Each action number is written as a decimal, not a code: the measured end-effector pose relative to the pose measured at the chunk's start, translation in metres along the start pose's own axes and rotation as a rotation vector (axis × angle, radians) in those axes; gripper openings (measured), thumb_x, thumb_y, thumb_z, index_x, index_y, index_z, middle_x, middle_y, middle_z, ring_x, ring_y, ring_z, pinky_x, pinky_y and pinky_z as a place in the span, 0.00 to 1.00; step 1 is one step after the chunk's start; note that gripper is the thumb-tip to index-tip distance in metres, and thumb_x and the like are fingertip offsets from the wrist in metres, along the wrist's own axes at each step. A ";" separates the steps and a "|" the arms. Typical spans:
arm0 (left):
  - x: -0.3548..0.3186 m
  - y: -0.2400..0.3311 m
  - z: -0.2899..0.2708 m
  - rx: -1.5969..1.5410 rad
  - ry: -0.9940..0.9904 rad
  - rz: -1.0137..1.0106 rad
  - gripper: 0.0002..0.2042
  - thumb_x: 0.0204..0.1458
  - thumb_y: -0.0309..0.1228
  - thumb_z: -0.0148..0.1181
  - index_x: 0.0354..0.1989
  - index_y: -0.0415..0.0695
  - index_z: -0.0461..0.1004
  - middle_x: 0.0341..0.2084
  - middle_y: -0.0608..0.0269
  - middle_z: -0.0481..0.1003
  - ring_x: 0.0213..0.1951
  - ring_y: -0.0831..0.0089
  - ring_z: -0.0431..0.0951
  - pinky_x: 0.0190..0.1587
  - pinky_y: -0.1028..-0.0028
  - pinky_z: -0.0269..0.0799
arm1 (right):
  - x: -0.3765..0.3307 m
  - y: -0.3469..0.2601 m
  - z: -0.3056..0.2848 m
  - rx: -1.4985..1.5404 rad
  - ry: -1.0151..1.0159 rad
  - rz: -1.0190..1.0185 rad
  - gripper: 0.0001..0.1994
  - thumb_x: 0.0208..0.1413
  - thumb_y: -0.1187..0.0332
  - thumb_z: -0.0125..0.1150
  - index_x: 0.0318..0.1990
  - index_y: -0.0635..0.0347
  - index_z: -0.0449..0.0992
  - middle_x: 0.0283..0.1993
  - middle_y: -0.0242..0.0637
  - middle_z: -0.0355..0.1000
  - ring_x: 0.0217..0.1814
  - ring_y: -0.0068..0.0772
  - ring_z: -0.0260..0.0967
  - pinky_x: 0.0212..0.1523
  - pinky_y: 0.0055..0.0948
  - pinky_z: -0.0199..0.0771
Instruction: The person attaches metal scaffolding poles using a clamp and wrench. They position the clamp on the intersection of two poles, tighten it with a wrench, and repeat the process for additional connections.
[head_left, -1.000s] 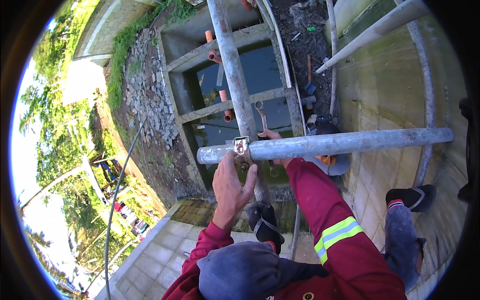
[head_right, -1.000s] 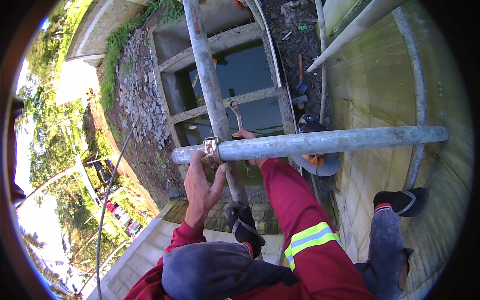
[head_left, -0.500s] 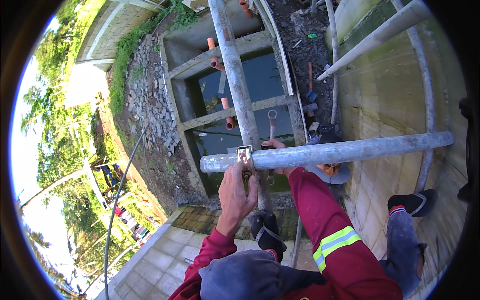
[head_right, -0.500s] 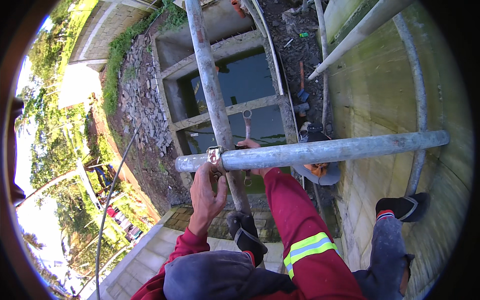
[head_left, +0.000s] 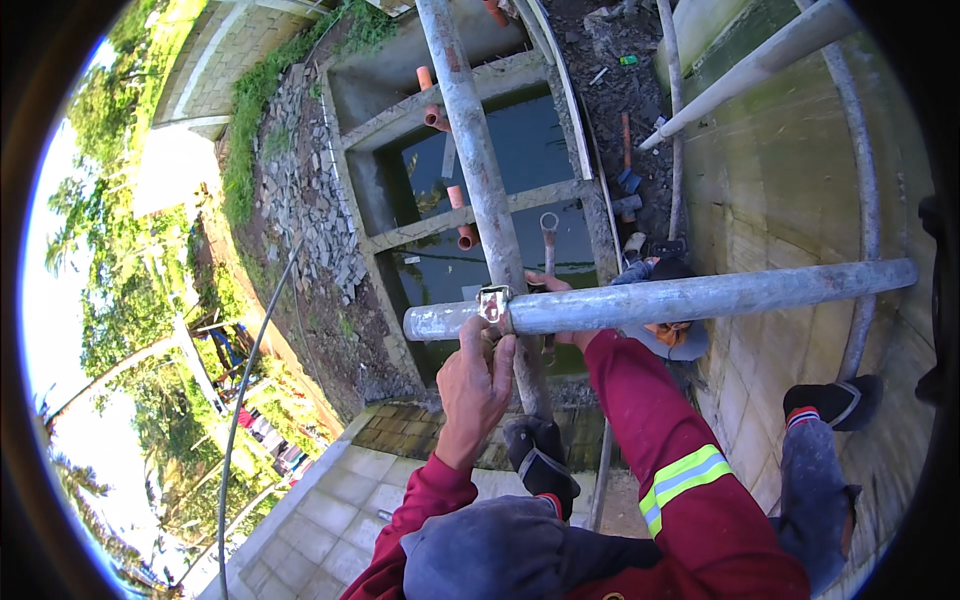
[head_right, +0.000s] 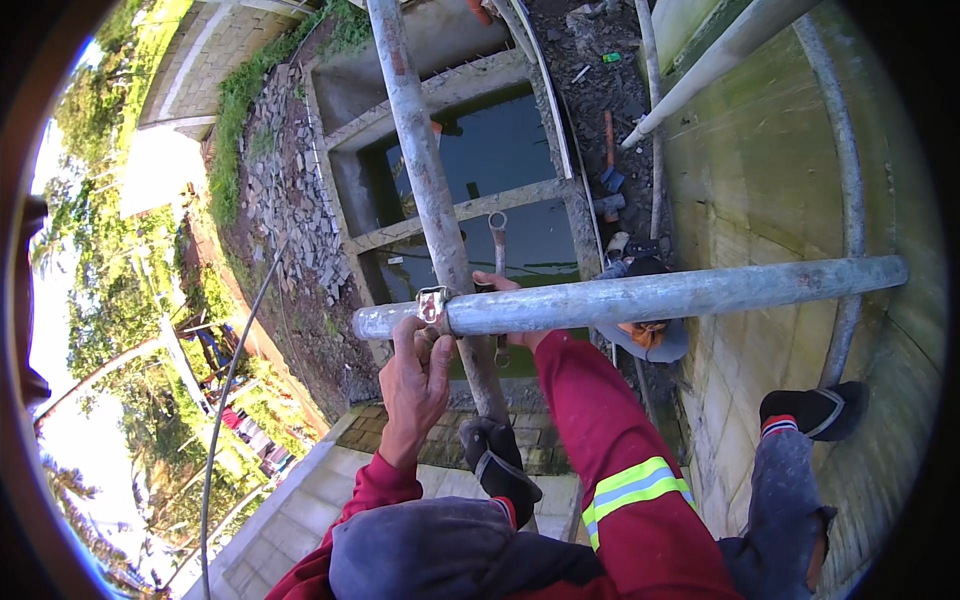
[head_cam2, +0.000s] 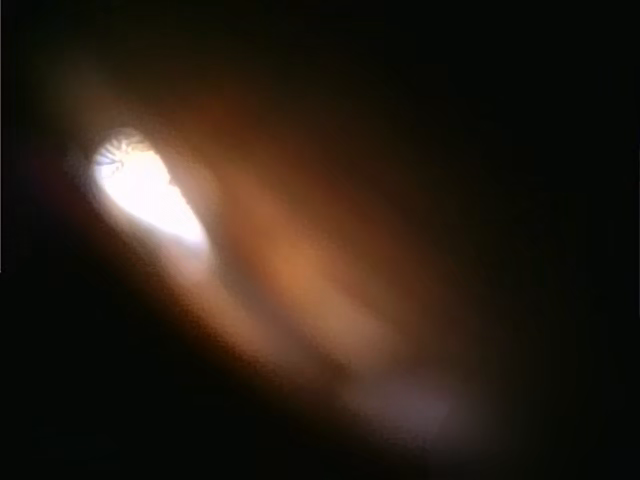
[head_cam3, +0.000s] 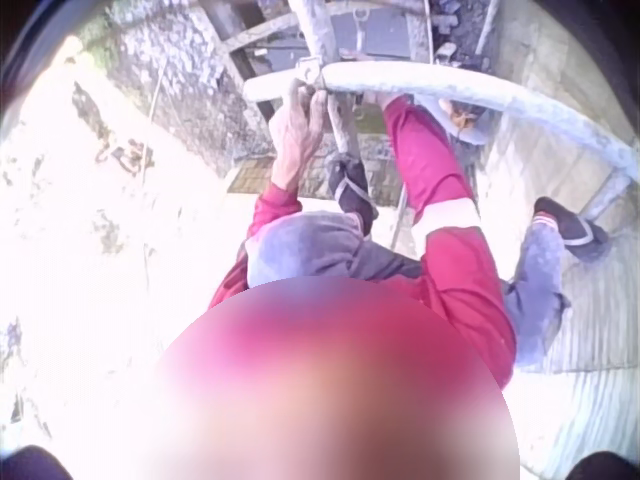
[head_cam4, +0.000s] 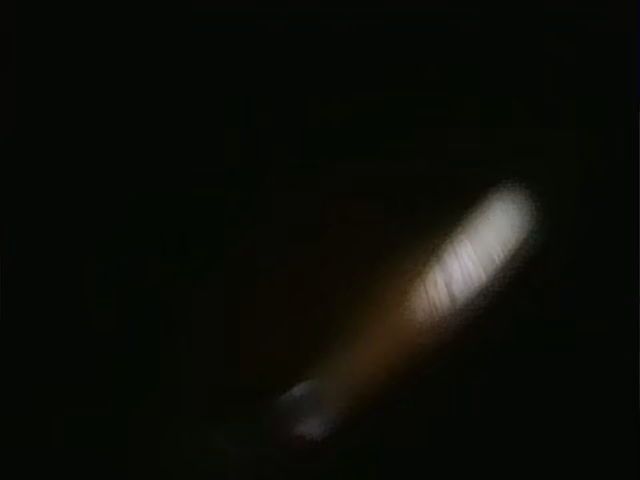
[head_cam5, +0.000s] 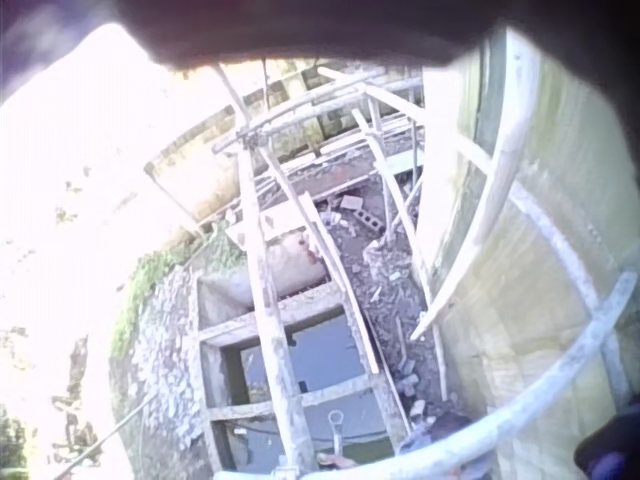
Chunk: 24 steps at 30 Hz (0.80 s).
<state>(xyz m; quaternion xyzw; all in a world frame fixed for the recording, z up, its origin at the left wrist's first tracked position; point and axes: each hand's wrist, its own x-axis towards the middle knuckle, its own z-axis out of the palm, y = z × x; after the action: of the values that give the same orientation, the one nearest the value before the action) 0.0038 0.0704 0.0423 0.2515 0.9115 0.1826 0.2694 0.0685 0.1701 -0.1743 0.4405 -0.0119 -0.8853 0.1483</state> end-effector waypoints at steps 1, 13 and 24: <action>0.000 -0.003 0.004 -0.001 0.043 0.082 0.17 0.57 0.26 0.60 0.52 0.40 0.65 0.30 0.56 0.72 0.27 0.64 0.74 0.31 0.67 0.69 | 0.002 -0.005 -0.007 -0.032 -0.049 0.050 0.16 0.57 0.51 0.65 0.28 0.54 0.79 0.24 0.32 0.74 0.23 0.30 0.71 0.27 0.30 0.72; 0.001 -0.003 0.008 0.003 0.099 0.148 0.15 0.59 0.30 0.60 0.52 0.42 0.67 0.25 0.58 0.74 0.23 0.63 0.74 0.30 0.65 0.71 | -0.005 -0.003 -0.003 0.021 -0.034 0.084 0.16 0.57 0.53 0.63 0.24 0.51 0.76 0.18 0.27 0.70 0.13 0.27 0.61 0.14 0.27 0.60; 0.002 -0.007 0.008 0.134 0.143 0.294 0.15 0.58 0.30 0.61 0.51 0.41 0.67 0.26 0.57 0.72 0.25 0.57 0.74 0.33 0.61 0.72 | -0.003 -0.005 -0.002 -0.001 -0.024 0.032 0.13 0.56 0.55 0.65 0.28 0.52 0.78 0.26 0.30 0.76 0.24 0.28 0.72 0.28 0.31 0.74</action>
<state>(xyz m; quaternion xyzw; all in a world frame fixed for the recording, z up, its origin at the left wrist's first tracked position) 0.0053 0.0677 0.0320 0.3857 0.8920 0.1761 0.1569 0.0705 0.1764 -0.1734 0.4294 -0.0203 -0.8882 0.1623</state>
